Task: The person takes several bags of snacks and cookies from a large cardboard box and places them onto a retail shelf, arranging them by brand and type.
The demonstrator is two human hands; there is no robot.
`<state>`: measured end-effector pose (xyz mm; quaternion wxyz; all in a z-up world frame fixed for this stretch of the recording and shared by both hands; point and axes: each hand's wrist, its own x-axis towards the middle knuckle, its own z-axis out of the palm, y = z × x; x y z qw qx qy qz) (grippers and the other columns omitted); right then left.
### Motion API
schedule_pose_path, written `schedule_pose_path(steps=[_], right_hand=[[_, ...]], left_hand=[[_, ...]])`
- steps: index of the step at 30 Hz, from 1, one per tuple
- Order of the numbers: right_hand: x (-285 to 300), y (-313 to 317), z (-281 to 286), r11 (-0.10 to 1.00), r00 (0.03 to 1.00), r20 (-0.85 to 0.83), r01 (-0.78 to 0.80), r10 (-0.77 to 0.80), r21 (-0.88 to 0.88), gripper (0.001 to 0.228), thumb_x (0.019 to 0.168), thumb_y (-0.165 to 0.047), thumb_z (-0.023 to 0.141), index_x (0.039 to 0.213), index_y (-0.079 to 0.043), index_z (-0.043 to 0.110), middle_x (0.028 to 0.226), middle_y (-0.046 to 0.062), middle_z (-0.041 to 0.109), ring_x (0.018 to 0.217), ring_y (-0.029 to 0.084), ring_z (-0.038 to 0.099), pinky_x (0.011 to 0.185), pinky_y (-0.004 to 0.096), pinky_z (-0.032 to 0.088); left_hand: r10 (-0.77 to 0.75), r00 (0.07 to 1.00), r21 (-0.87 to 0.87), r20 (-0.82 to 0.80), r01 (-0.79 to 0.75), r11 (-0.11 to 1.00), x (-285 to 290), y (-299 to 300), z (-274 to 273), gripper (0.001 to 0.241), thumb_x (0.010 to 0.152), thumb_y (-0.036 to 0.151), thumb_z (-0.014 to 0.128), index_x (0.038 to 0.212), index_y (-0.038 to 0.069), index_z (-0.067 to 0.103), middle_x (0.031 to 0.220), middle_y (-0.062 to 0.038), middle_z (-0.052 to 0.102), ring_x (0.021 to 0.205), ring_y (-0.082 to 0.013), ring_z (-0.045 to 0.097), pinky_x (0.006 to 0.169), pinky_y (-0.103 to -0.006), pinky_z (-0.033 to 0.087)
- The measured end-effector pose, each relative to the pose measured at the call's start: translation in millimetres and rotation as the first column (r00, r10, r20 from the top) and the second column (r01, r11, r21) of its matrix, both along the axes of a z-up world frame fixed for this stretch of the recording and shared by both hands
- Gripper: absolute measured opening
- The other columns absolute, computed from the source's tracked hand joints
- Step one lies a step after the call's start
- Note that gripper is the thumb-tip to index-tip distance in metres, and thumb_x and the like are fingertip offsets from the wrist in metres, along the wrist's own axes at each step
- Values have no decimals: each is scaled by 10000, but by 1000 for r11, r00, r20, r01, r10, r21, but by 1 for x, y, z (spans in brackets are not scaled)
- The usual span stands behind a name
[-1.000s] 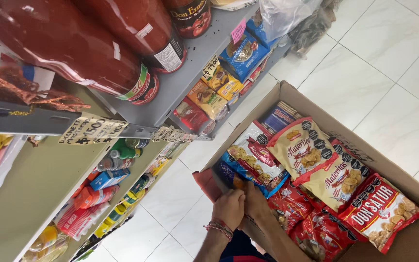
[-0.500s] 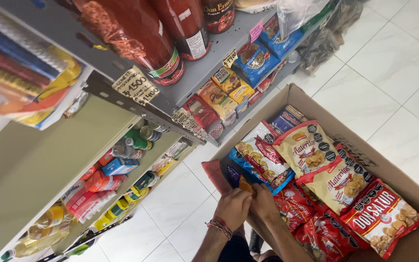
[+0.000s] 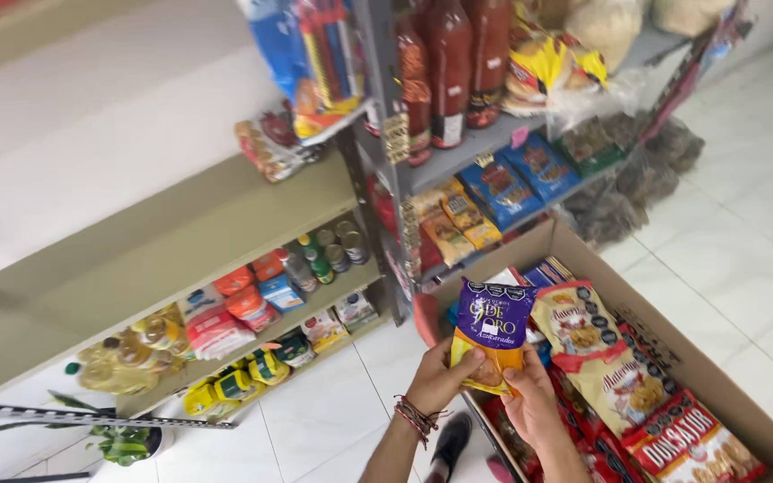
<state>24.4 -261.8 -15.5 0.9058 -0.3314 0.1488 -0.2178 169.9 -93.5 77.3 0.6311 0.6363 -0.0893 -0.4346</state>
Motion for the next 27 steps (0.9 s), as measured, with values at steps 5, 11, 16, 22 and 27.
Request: schedule_pose_path(steps=[5, 11, 16, 22, 27], right_hand=[[81, 10, 120, 910, 973, -108, -229, 204, -345, 825, 1055, -178, 852, 1836, -31, 632, 1705, 249, 830, 1558, 340, 769, 1252, 540, 636], [160, 120, 285, 841, 975, -155, -216, 159, -497, 1261, 885, -42, 893, 2017, -145, 348, 1912, 175, 680, 1569, 346, 754, 1280, 540, 633], [216, 225, 388, 692, 928, -282, -369, 242, -621, 1200, 834, -210, 983, 1932, -233, 500, 1658, 192, 866, 1462, 290, 851, 1249, 465, 692], [272, 350, 478, 653, 936, -199, -346, 291, -674, 1044, 907, -38, 998, 1874, -201, 639, 1548, 175, 849, 1240, 313, 895, 1072, 465, 788], [328, 437, 524, 478, 934, -242, -344, 263, -808, 866, 857, -166, 1079, 1669, -172, 778, 1453, 93, 921, 1187, 248, 938, 1020, 429, 807]], left_hand=[[284, 954, -322, 98, -240, 916, 40, 53, 83, 676, 1020, 338, 1020, 1619, 107, 809, 1449, -98, 944, 1293, -263, 930, 953, -520, 858], [461, 642, -168, 612, -464, 870, 64, 145, 204, 380, 1020, 411, 992, 1356, 248, 920, 1139, 99, 892, 991, -68, 739, 935, -295, 625], [485, 268, -261, 833, -583, 770, 87, 215, 254, 499, 1057, 566, 897, 1435, 243, 853, 1238, 15, 969, 1052, -281, 931, 879, -459, 711], [516, 89, -348, 852, -640, 685, 141, 318, 291, 542, 992, 377, 861, 1511, 227, 815, 1273, -1, 953, 1048, -256, 934, 906, -456, 758], [489, 208, -327, 847, -521, 789, 176, 435, 347, 958, 842, 471, 1031, 1720, 247, 717, 1567, 44, 881, 1325, -197, 921, 1118, -416, 732]])
